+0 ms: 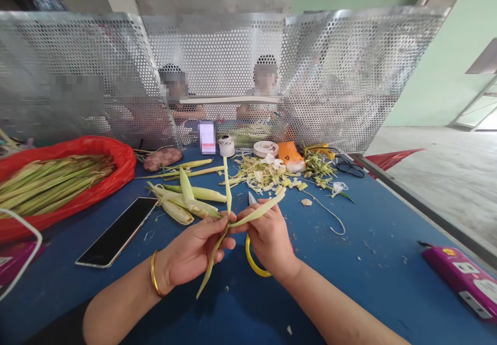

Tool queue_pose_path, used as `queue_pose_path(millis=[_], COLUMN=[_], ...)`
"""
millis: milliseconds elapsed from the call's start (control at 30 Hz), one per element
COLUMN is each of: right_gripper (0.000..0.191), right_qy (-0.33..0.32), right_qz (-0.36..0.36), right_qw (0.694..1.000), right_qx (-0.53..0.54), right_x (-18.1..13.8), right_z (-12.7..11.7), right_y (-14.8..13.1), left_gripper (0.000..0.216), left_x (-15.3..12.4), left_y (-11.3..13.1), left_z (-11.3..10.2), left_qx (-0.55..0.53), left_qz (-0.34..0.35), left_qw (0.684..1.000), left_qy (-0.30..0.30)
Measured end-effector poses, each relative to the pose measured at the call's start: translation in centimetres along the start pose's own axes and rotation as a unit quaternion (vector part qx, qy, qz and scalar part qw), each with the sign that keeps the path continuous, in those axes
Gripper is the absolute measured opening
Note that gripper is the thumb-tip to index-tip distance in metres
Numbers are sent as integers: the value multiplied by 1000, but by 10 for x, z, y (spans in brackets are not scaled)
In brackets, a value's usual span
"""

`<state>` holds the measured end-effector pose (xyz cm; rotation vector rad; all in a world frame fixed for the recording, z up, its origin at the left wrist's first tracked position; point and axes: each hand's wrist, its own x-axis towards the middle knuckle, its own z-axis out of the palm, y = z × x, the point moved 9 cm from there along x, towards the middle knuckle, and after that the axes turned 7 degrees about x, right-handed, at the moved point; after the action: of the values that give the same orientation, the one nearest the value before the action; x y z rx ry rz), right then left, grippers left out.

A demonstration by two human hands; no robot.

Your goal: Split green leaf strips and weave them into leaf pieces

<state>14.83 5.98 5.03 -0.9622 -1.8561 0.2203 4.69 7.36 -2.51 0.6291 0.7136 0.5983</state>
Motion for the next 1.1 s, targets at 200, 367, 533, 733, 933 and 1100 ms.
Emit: queue_pose_path(millis=[200, 367, 533, 733, 933, 1100], right_gripper=[19, 19, 19, 20, 24, 40], right_qy=[-34, -53, -43, -11, 30, -10], right_qz=[-20, 0, 175, 288, 291, 361], right_qw=[999, 998, 959, 881, 904, 899], right_qx=[-16, 42, 220, 375, 311, 247], right_x=[0, -2, -4, -16, -22, -22], right_z=[7, 13, 13, 23, 21, 16], right_y=[1, 7, 31, 38, 45, 57], left_gripper=[9, 12, 28, 30, 24, 28], left_x=[-1, -1, -4, -6, -1, -1], left_y=[-1, 3, 10, 11, 1, 8], left_z=[3, 3, -6, 3, 1, -8], left_qx=[-5, 62, 134, 251, 293, 265], left_qz=[11, 51, 71, 79, 67, 71], left_qw=[1000, 997, 985, 964, 953, 958], left_qy=[-8, 11, 76, 49, 36, 86])
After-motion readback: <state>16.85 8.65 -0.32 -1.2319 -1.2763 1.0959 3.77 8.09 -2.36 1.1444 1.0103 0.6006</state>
